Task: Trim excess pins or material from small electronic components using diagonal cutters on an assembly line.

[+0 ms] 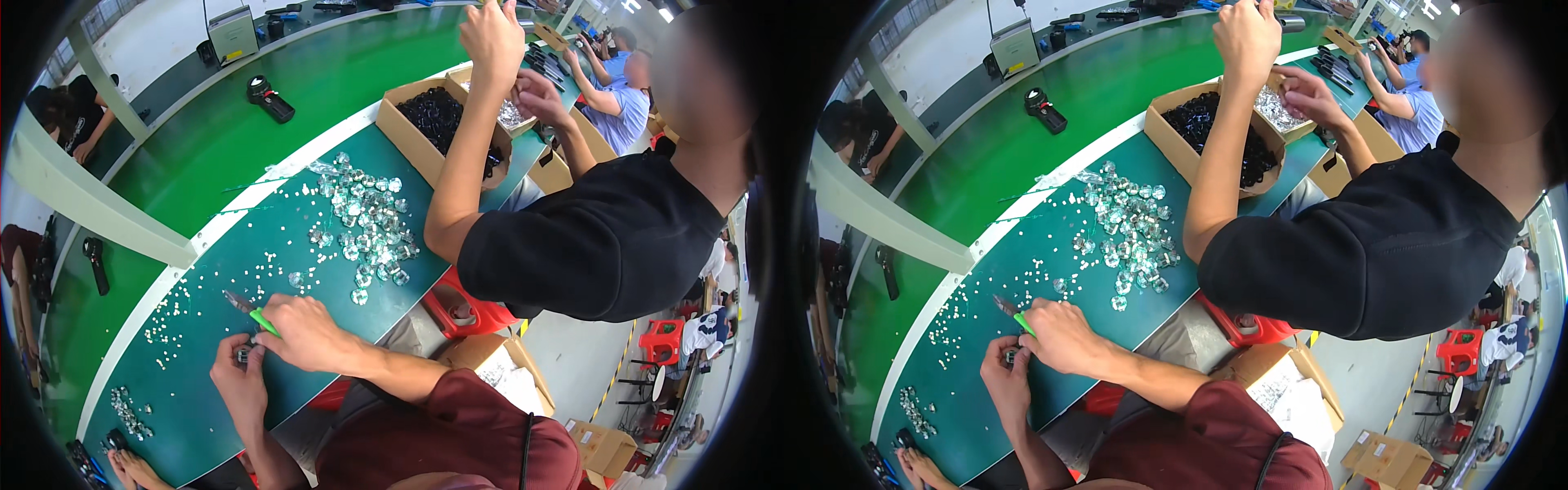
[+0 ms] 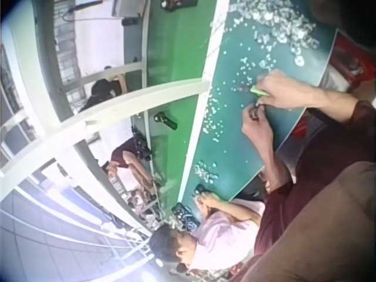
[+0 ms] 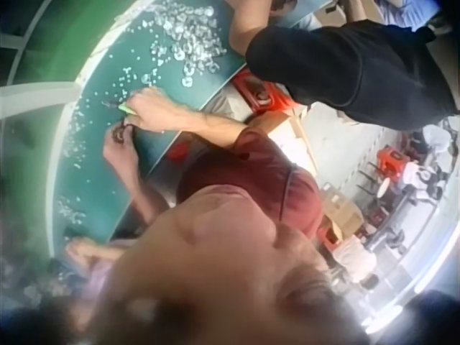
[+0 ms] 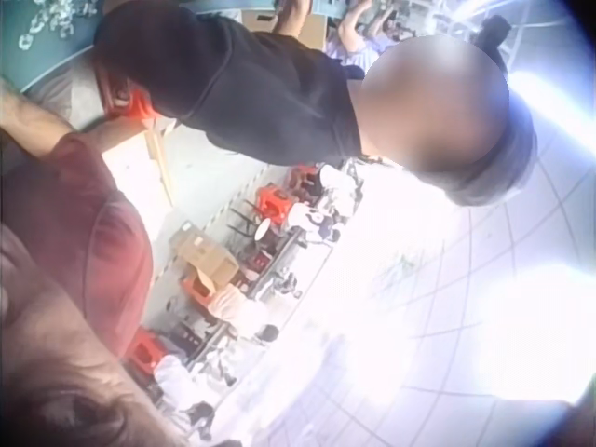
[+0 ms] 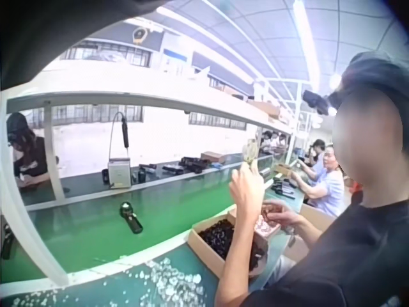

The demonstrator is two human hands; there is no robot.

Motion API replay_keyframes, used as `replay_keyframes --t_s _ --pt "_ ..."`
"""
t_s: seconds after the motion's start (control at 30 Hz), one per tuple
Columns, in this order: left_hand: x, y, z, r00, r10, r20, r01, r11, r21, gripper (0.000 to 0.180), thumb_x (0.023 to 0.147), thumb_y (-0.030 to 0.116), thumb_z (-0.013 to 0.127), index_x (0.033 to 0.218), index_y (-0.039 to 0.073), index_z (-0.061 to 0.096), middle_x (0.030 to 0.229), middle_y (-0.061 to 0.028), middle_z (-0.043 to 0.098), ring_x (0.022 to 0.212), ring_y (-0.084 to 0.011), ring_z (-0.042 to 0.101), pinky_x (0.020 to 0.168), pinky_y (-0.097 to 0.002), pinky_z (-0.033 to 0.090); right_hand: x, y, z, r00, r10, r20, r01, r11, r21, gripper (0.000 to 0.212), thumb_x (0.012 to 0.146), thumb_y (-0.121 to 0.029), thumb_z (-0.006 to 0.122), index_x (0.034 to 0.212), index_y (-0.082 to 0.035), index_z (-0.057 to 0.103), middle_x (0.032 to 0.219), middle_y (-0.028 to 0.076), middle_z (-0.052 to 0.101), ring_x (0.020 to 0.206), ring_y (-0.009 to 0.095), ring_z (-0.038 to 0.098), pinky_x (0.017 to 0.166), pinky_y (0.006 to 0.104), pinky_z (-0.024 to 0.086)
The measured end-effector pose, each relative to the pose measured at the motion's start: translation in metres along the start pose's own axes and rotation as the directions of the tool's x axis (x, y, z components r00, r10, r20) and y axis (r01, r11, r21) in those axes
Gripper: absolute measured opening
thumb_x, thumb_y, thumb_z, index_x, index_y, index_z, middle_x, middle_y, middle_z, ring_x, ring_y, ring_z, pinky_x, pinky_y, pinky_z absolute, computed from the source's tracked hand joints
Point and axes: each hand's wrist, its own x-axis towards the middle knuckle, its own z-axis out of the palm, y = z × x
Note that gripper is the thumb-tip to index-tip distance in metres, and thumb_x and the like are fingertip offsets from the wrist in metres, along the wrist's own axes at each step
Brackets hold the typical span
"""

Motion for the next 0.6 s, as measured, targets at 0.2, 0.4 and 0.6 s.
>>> replay_keyframes --t_s 0.2,0.4,0.6 --pt "-0.011 -0.017 -0.009 1.000 -0.017 0.007 0.018 0.913 -0.407 0.030 0.094 -0.009 0.060 0.123 -0.004 0.056 0.094 -0.0089 0.065 0.073 -0.0115 0.060 0.065 -0.0239 0.050 -0.006 -0.005 -0.004 0.972 -0.090 -0.218 0.088 0.996 -0.018 0.018 0.086 -0.013 0.074 0.094 0.001 0.066 0.101 0.019 0.065 0.077 0.041 0.067 0.063 0.0471 0.053" --pt "-0.054 -0.002 -0.024 0.998 -0.063 0.012 0.059 0.830 -0.555 0.028 0.092 -0.003 0.065 0.119 -0.003 0.055 0.098 -0.0100 0.066 0.087 -0.0154 0.066 0.072 -0.0286 0.057 -0.029 -0.028 0.008 0.955 -0.267 -0.131 0.297 0.882 0.366 0.018 0.082 -0.011 0.079 0.092 0.000 0.070 0.111 0.018 0.067 0.084 0.033 0.071 0.070 0.0375 0.057" --pt "-0.058 -0.001 -0.024 0.972 0.050 0.229 0.145 0.637 -0.757 0.025 0.091 -0.007 0.068 0.110 -0.002 0.054 0.100 -0.0136 0.068 0.086 -0.0192 0.070 0.071 -0.0303 0.059 -0.052 -0.032 0.008 0.994 0.001 0.106 -0.069 0.770 0.635 0.007 0.087 -0.002 0.072 0.093 0.001 0.073 0.070 0.008 0.069 0.088 0.022 0.068 0.085 0.0371 0.054"
